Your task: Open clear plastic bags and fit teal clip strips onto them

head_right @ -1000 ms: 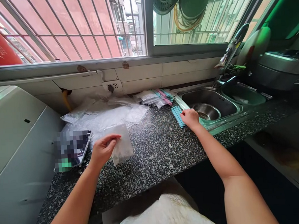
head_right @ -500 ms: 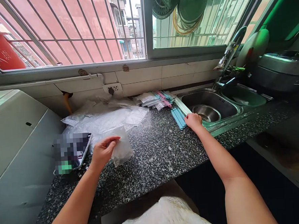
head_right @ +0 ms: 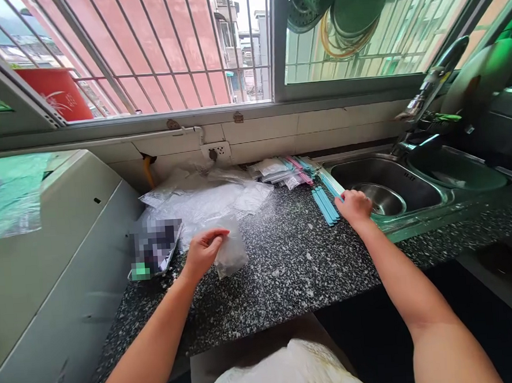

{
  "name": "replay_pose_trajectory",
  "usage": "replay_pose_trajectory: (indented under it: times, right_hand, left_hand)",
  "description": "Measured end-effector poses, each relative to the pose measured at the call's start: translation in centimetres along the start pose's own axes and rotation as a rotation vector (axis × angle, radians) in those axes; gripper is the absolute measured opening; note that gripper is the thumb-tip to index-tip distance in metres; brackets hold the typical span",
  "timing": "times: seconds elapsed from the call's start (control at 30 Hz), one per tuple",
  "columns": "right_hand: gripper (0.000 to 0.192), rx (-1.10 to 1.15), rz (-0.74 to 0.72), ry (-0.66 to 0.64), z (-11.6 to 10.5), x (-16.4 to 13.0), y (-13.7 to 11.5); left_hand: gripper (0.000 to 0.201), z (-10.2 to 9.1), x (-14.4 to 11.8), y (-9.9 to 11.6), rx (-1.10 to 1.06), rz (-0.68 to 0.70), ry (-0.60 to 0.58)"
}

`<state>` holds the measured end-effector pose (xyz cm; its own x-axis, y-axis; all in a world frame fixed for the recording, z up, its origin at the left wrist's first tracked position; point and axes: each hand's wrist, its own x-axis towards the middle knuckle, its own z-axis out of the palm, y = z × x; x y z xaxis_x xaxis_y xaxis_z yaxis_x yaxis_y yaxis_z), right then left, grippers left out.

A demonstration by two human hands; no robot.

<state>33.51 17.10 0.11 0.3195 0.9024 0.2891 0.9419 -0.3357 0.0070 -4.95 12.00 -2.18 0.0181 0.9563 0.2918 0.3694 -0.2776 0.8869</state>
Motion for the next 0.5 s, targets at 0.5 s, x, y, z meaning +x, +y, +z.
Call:
replay_pose_trajectory:
  times: [0.5]
  right_hand:
    - [0.019,0.437,-0.780,0.484,-4.2,-4.9,-12.4]
  left_hand:
    - [0.021,0.3,-0.1,0.5,-0.151,-0.104,-0.046]
